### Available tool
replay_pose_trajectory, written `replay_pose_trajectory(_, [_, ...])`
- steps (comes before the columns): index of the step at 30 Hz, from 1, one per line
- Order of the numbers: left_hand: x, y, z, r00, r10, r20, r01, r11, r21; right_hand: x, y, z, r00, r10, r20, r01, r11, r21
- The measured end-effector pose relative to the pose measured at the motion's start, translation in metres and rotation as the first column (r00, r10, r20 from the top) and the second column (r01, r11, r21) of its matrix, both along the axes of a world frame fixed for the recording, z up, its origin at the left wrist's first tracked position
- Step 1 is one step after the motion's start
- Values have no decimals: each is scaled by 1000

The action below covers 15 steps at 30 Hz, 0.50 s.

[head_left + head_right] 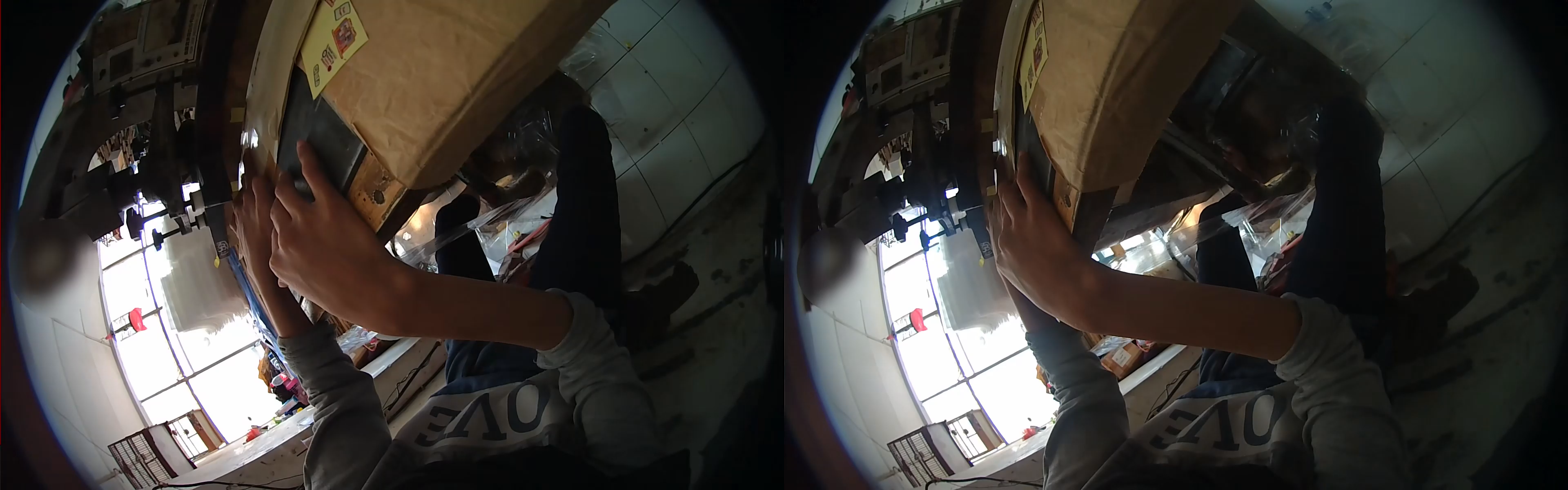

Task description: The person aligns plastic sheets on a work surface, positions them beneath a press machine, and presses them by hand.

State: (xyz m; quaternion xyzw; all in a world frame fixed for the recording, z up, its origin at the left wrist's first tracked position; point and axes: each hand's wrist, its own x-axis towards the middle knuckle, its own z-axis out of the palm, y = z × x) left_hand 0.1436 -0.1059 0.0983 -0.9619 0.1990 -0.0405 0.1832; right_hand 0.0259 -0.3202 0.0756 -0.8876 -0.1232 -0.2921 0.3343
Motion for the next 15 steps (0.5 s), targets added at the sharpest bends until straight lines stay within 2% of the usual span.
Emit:
replay_pose_trajectory(4, [1,-3,2,999,41,-7,-41,999,6,-1,-4,3,998,51,-35,-51,999,-9])
replay_pose_trajectory(7, [5,-7,4,997,81,-10,-81,997,18,0,1,-2,999,-11,33,10,999,43])
replay_pose_trajectory(15, [14,-30,11,966,258,6,-258,964,72,-4,-4,-2,1000,22,-15,-22,1000,-19])
